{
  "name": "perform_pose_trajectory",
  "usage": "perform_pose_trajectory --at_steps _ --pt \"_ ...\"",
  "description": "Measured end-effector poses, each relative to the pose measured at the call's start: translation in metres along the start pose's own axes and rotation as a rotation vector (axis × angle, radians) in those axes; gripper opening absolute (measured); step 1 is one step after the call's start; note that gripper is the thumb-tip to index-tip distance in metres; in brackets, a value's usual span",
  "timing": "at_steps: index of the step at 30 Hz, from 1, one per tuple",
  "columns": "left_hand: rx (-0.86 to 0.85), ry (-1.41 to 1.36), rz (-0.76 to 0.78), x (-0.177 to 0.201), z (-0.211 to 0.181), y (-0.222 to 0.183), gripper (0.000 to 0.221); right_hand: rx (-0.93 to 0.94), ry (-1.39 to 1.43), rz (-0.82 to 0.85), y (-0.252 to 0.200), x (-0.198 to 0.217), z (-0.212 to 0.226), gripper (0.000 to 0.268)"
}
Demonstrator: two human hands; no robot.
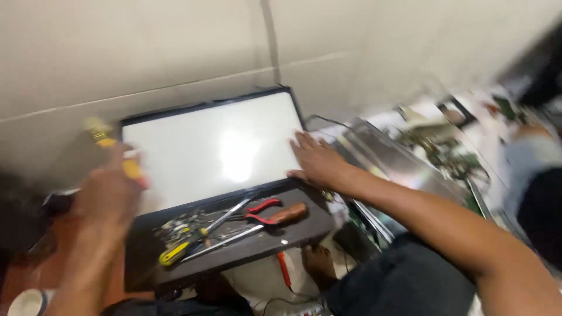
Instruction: Cleaning the back panel of a monitor using a brush and organizing repair tools.
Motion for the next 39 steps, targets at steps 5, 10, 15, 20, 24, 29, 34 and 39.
perform_pose_trajectory --at_steps 5,10,15,20,24,29,34,39 --pt "-0.212 0.005 -0.052 0.021 -0.07 -0.012 0.025 0.092 -0.024 -0.1 -0.016 0.015 0.012 0.076" --pt "-0.579 -0.238 0.09 0.023 -0.138 -0.059 0.039 0.076 -0.039 -0.038 -0.029 0.005 0.013 0.075" --pt "-0.744 -0.393 0.245 0.055 -0.172 -0.093 0.024 0.141 -0.108 -0.139 -0.039 -0.005 0.008 0.078" --pt "-0.796 -0.388 0.306 0.074 -0.182 -0.094 0.023 0.121 -0.183 -0.068 -0.042 -0.023 0.002 0.083" --pt "-0.838 -0.158 0.449 0.041 -0.168 -0.09 0.017 0.115 -0.128 -0.074 -0.041 -0.027 0.007 0.085" --pt "-0.74 0.029 0.507 -0.002 -0.127 -0.077 0.033 -0.03 -0.095 0.133 -0.039 -0.031 0.007 0.087" --pt "-0.621 -0.134 0.742 -0.004 -0.102 -0.083 0.022 -0.017 -0.156 0.092 -0.031 -0.027 0.009 0.091" --pt "-0.567 -0.143 0.905 -0.008 -0.1 -0.088 0.021 -0.093 -0.139 0.165 -0.03 -0.027 0.013 0.088"
Point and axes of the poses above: each hand's wrist, its own y-axis towards the middle knuckle, its own x-axis out of the back of the hand, z = x × y, the point moved 8 cm from there along y, towards the middle knuckle, and after that the axes turned 1 degree about x, right-handed, at the moved point
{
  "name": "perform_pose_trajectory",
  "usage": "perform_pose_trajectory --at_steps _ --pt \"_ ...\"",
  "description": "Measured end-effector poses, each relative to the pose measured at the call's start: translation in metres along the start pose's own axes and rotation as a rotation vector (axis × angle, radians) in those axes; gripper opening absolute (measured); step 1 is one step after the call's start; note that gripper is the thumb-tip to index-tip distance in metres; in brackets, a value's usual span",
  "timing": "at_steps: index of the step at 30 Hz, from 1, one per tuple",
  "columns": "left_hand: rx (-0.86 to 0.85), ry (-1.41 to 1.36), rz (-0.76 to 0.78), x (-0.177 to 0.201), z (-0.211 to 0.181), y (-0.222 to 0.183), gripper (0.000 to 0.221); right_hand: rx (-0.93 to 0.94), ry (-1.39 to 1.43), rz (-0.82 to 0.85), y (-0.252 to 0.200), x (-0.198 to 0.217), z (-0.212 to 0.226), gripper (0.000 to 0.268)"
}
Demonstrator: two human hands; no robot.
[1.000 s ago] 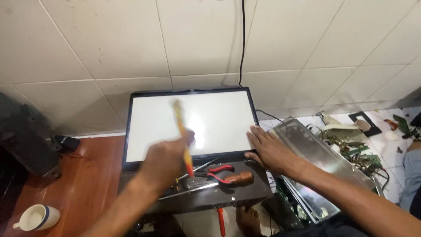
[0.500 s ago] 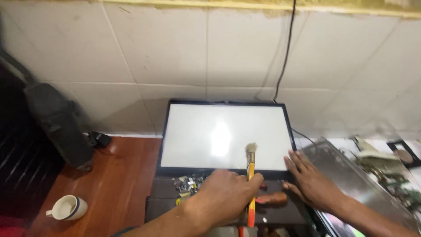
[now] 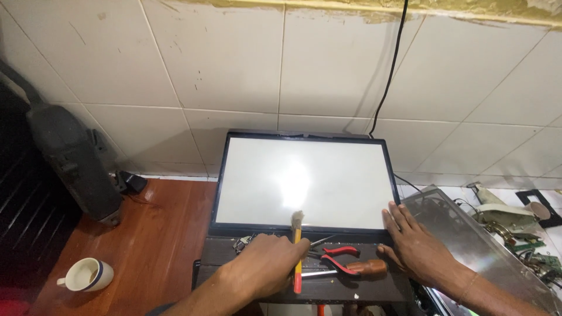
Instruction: Cleaning the back panel of a monitor using a brush and organizing repair tools.
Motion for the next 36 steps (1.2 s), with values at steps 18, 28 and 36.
perform_pose_trajectory --at_steps 18,28,36 --pt "0.093 0.012 -0.012 -0.017 0.002 -0.024 0.019 -0.044 -0.132 -0.132 0.016 0.022 0.01 0.083" --pt "0.232 0.127 0.017 -0.06 0.006 -0.052 0.026 -0.151 -0.248 0.103 0.023 0.041 0.015 0.038" --pt "0.199 -0.006 0.173 -0.056 -0.036 -0.081 0.025 -0.066 -0.259 -0.078 0.042 0.032 0.018 0.015"
Point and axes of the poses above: each hand's wrist, its own y-axis towards the middle knuckle, its own x-axis out of the back of the hand, z = x × y, the point moved 8 cm from there along y, towards the middle knuckle, and after that the axes turned 1 degree about x, right-handed, at the moved point
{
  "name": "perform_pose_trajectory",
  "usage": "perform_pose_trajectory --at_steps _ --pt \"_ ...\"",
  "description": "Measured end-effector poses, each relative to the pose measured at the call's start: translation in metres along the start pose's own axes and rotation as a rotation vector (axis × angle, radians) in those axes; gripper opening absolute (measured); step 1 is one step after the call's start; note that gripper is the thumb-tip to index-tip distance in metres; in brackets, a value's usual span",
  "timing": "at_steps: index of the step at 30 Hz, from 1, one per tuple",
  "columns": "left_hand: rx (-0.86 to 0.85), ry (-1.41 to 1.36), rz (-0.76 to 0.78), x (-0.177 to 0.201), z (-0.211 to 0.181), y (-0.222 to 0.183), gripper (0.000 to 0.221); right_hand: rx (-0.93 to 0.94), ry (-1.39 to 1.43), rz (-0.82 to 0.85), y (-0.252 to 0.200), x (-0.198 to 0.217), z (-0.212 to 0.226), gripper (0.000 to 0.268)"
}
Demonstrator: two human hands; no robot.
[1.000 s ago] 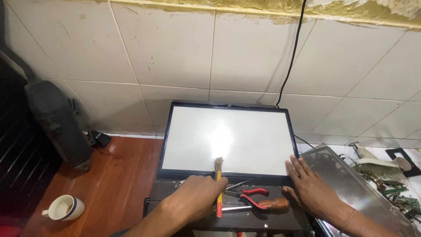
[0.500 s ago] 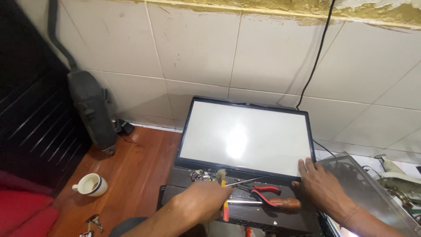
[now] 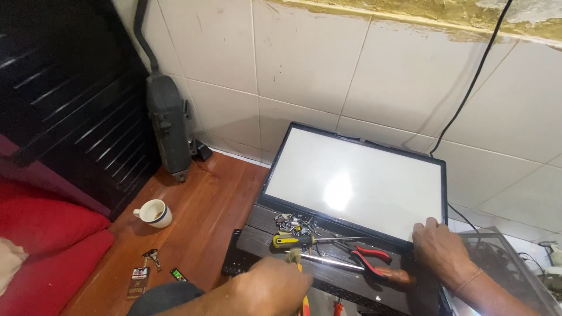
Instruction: Cleaning the back panel of a monitor using a brush and organizing repair tools.
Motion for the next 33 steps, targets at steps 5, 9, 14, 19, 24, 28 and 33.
perform_pose_trajectory --at_steps 5,9,14,19,24,28,33 --pt "-0.062 -0.021 0.027 -0.013 0.001 0.009 0.025 0.016 -0.045 0.068 -0.001 0.004 0.001 0.013" --pt "-0.135 0.029 -0.183 0.005 0.007 0.023 0.014 -0.001 0.015 0.085 -0.004 0.01 0.001 0.017" --pt "-0.171 -0.05 -0.296 0.057 0.013 0.034 0.02 -0.053 0.021 0.2 0.0 0.025 0.001 0.016" --pt "-0.086 -0.157 -0.501 0.089 0.044 0.054 0.027 -0.056 0.04 0.213 0.005 0.008 -0.004 0.017" --pt "0.103 -0.305 -0.649 0.12 0.102 0.072 0.019 -0.052 0.015 0.287 0.01 0.013 -0.001 0.032" --pt "0.074 -0.652 -0.971 0.138 0.163 0.093 0.012 -0.028 0.016 0.216 0.015 0.005 -0.005 0.039" --pt "0.244 -0.656 -1.158 0.132 0.23 0.119 0.016 0.005 0.034 0.18 0.018 -0.004 -0.011 0.039"
Point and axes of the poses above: each hand's wrist, its own y-axis towards the middle knuckle, its own x-axis out of the back of the hand, z = x × y, the point moved 8 cm from there along y, towards the middle knuckle, and after that the axes turned 1 degree about x, right-handed, at the moved point
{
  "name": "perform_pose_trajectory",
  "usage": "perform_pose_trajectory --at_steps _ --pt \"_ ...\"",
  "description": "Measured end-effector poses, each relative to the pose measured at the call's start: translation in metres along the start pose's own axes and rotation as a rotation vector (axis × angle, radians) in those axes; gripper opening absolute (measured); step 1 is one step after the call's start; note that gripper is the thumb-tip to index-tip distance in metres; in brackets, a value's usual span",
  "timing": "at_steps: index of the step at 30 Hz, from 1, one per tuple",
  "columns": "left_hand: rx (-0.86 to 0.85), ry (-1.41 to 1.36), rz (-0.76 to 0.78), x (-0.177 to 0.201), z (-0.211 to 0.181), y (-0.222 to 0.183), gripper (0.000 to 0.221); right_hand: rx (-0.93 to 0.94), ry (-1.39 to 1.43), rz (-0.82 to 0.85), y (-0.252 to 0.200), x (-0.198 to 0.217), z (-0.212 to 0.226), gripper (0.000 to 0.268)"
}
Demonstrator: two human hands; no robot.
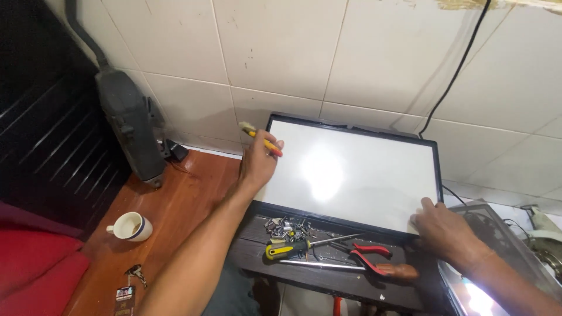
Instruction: Cleaning the back panel of a monitor using a brush and organizing repair tools.
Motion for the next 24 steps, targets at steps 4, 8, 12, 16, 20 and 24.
perform_pose_trajectory --at_steps 4,8,12,16,20,24 --pt "0.126 0.024 -0.088 0.006 0.023 0.012 0.025 0.007 -0.019 0.033 -0.007 0.014 0.005 0.042" --pt "0.156 0.113 -0.095 0.004 0.024 0.014 0.026 0.003 -0.009 0.095 -0.007 0.014 0.003 0.052" --pt "0.253 0.129 -0.036 0.005 0.027 0.01 0.025 0.016 0.138 0.098 -0.019 0.025 -0.001 0.057" --pt "0.291 0.098 -0.02 0.003 0.041 0.008 0.025 -0.046 0.253 0.152 -0.03 0.035 -0.017 0.059" --pt "0.376 0.147 0.029 0.007 0.041 0.0 0.027 -0.227 0.441 0.029 -0.039 0.055 -0.038 0.05" --pt "0.417 0.099 0.08 0.001 0.051 -0.003 0.042 -0.327 0.519 -0.248 -0.031 0.042 -0.064 0.055"
Point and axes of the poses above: each hand's wrist, its own y-axis towards the middle knuckle, its own x-axis out of the back of the hand, z = x × y, the point moved 8 cm from there along y, towards the middle knuckle, and after that the axes turned 1 degree about x, right-handed, at the moved point
